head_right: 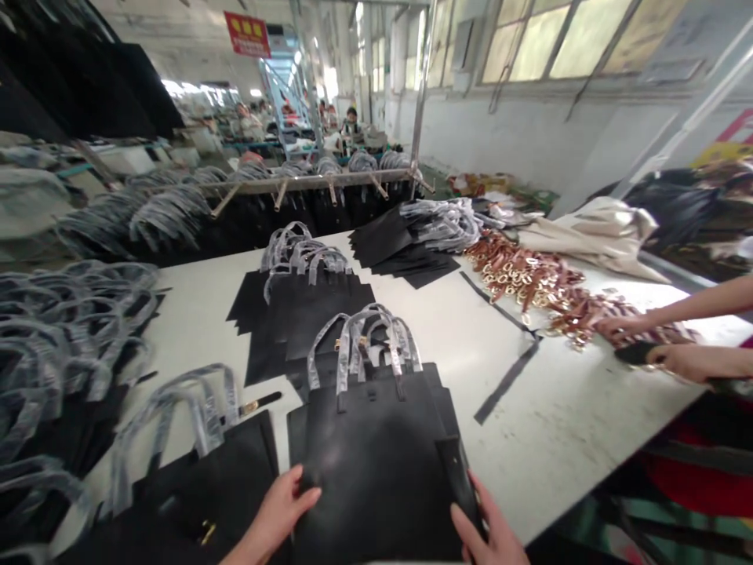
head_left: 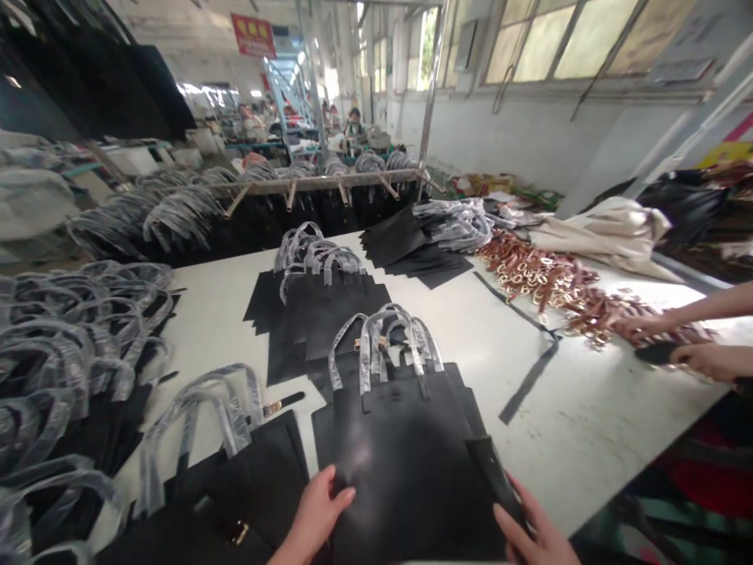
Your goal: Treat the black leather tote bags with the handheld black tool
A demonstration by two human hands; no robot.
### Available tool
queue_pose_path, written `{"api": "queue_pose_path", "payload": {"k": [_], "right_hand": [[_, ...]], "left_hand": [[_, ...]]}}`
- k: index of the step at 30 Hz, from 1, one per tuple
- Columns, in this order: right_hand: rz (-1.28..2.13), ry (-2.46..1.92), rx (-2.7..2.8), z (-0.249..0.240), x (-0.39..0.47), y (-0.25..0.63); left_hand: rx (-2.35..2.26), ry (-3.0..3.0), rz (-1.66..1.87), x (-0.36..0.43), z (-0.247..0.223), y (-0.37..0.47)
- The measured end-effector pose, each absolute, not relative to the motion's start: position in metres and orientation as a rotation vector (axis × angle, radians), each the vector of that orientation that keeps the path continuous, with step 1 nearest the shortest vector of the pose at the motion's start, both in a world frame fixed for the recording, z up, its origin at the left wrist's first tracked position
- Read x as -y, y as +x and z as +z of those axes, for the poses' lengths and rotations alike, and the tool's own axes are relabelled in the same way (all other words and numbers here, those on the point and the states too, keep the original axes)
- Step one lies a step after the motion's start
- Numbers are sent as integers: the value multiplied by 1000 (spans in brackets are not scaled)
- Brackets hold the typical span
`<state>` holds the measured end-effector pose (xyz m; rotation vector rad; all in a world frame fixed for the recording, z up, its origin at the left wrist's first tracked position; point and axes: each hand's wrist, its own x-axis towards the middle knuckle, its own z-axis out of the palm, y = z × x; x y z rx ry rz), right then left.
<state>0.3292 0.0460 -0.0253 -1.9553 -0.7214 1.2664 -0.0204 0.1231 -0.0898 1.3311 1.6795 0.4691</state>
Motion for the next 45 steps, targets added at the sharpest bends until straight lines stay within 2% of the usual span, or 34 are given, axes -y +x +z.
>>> {"api": "queue_pose_path", "payload": {"k": [4,7,10,13,18,25,32,39,45], "right_hand": [[1413,-1875,761,-19,-67,327],[1498,-1876,939,-21,-77,317],[1565,-1907,1099,-22,-81,308],[1643,-1898,1156,-24,-81,304],[1717,-1908,1070,-31,-93,298],[1578,-1964,1075,-29,-122,275],[1645,-1995,831,-20,-123,270],[1386,-2040,753,-8,-124,272],[1500,-1987,528,-3,-123,288]], "left_hand": [[-1894,1615,261,-61,-93,-55],[-2009,1981,323,-49,-82,-42],[-1775,2223,412,-62,-74,3],[-1475,2355,344,-81,-79,49],[-1251,2550,248,-91,-98,70],[-1256,2568,298,-90,-104,63],[-1232,2522,330,-94,-101,61],[-1221,2461,373,-95,-109,61],[-1214,2445,421,-95,-109,59]]}}
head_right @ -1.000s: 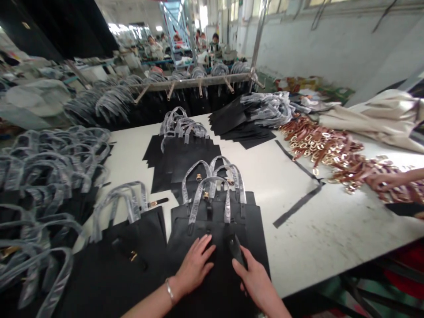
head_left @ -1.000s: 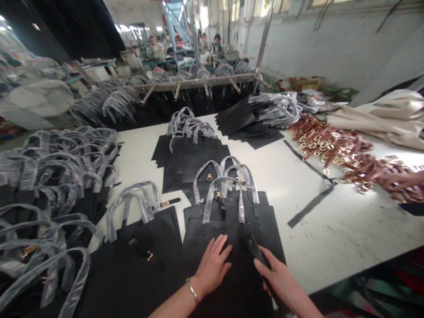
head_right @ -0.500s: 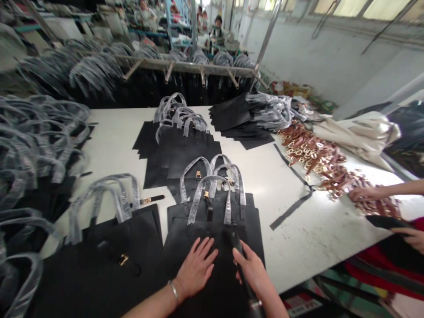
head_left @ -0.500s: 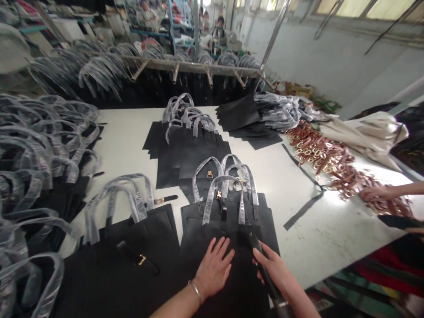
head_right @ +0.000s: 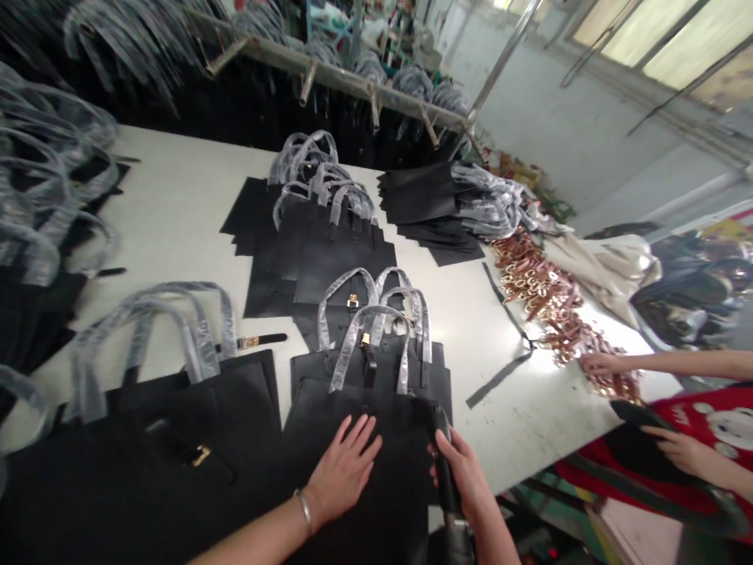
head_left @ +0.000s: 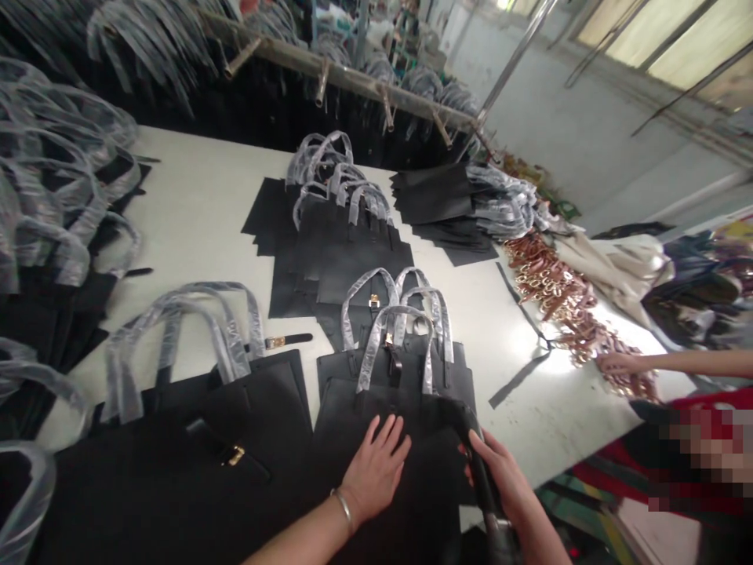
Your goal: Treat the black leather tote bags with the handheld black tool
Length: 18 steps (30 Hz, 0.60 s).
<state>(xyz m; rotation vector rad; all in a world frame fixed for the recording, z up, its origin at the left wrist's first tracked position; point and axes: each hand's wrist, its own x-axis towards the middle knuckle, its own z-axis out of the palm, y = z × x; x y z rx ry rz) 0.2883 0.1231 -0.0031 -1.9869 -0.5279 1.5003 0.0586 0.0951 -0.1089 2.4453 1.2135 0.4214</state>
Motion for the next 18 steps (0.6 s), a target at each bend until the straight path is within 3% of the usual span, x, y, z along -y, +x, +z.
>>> {"api": "queue_pose_path", "payload": {"k": [18], "right_hand": [[1381,-2020,535,-6,-137,285]], "left_hand": [[-1201,2393,503,-93,-113,57]]}}
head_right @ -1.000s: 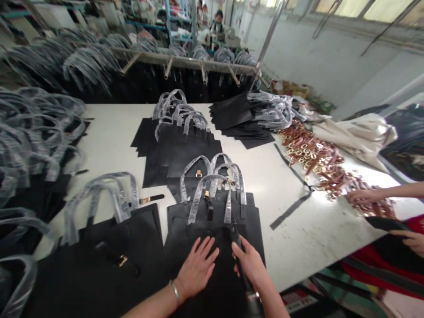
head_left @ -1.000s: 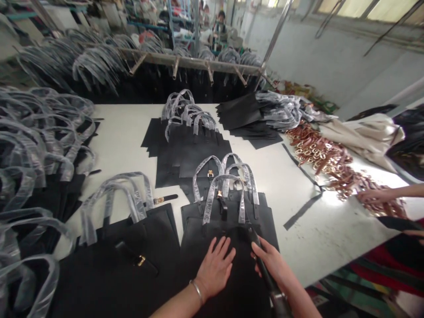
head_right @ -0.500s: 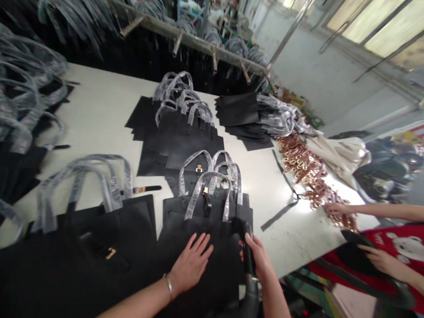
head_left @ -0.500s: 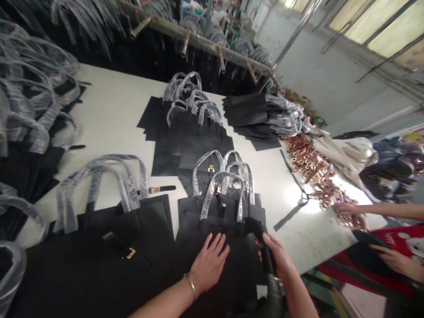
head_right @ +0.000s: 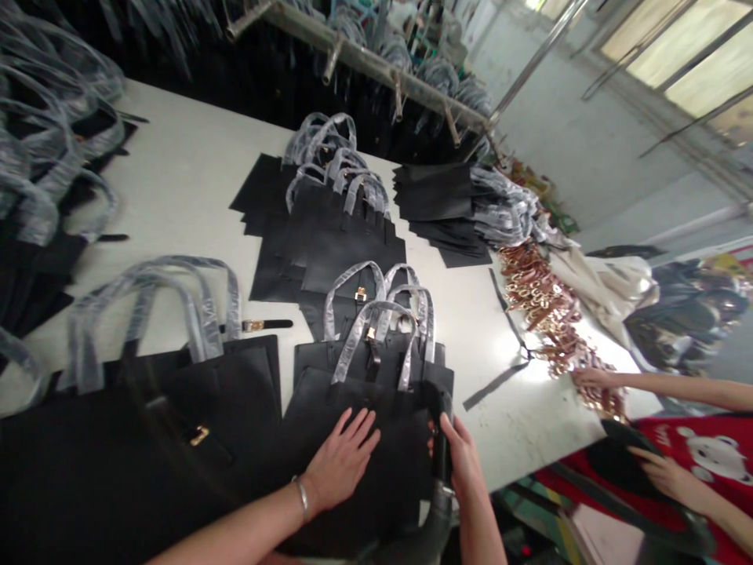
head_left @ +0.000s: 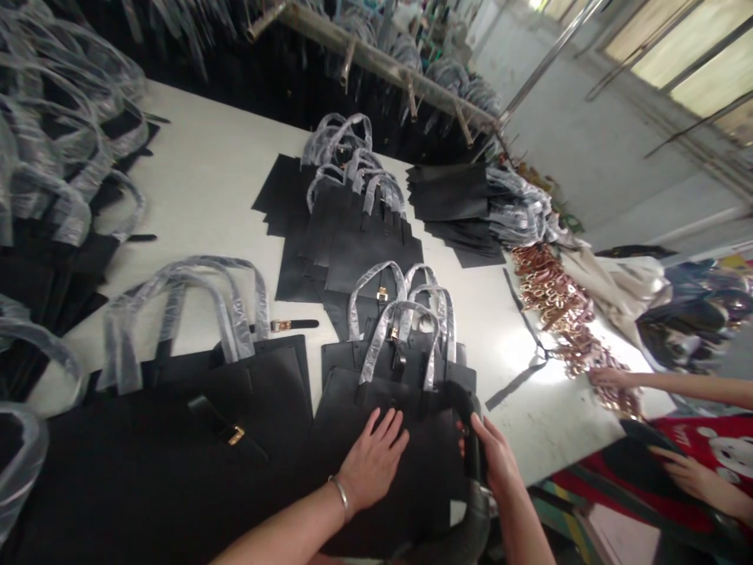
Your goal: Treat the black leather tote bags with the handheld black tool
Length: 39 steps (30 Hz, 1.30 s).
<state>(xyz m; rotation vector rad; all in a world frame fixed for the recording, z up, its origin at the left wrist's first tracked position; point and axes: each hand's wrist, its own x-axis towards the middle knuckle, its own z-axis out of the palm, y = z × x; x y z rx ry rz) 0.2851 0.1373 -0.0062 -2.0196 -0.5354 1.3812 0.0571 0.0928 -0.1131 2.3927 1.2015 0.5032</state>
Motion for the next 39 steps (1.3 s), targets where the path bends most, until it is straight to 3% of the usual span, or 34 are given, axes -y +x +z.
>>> {"api": "queue_pose_path", "payload": {"k": [5,10,19,24,26,30,39], "right_hand": [[1344,-2040,600,10,-116,272],[1623,-2024,786,8,-88,233],[1698,-1953,993,-3,-127,189],[1705,-1988,980,10,-116,188],[1695,-2004,1007,13,-113,183],[1632,-1996,1069,14,-111,172],[1548,-2012,1049,19,-108,162]], "left_hand": [[-1197,2307,579,-90,-114,52],[-1120,2239,627,-86,-116,48],[-1092,2189,718,-85,-123,43],[-1678,1842,885,-137,-113,9],[-1841,1795,812,-164,-110,-3],[-1724,2046,639,-196,-111,-17],[-1700,2180,579,-197,-110,-22]]}}
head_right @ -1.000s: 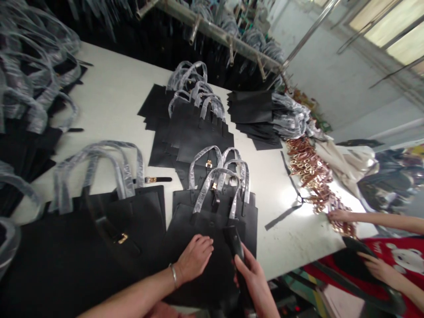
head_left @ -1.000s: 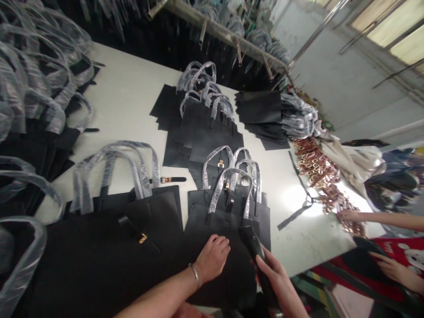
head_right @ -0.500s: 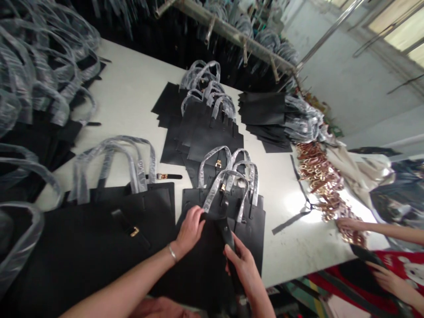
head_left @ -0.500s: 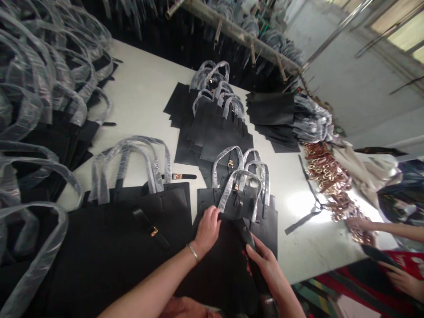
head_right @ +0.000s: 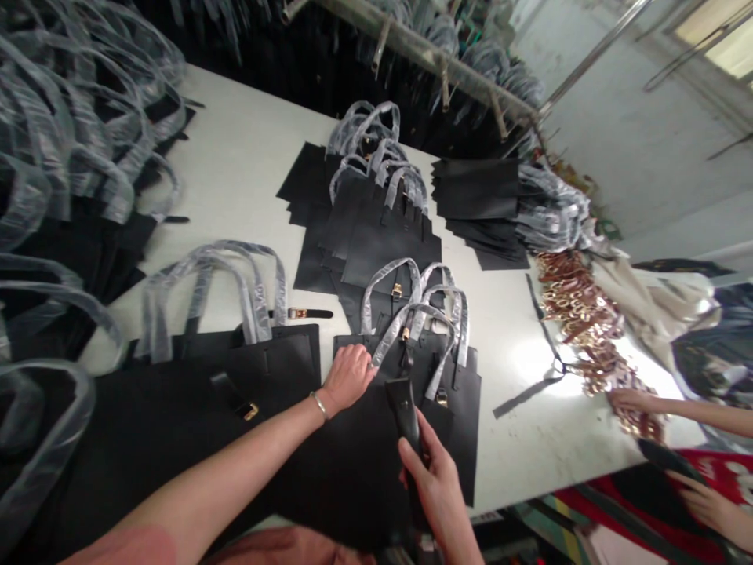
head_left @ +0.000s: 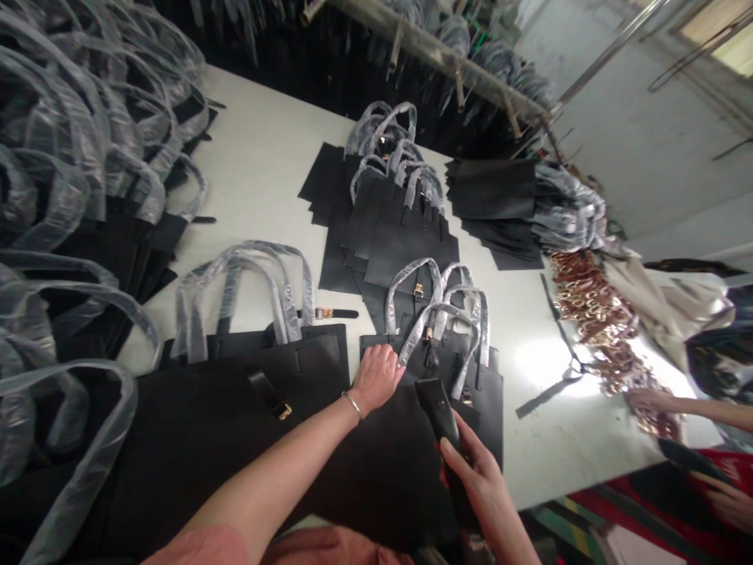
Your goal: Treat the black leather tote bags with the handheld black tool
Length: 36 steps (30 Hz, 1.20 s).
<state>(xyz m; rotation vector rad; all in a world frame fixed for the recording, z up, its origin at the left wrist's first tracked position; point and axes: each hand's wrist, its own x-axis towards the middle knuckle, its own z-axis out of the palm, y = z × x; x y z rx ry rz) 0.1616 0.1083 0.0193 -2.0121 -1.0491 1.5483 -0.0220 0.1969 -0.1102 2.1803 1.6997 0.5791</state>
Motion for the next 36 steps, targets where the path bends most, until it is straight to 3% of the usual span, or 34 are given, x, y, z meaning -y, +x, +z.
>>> {"api": "queue_pose_path", "payload": {"k": [21,36], "right_hand": [[1751,-1852,976,10,-119,132],[1591,-1857,936,15,-128,138]], "left_hand": [[-1451,1712,443,-225,-103,-32],[-1375,1258,685,-219,-105,-60]]}}
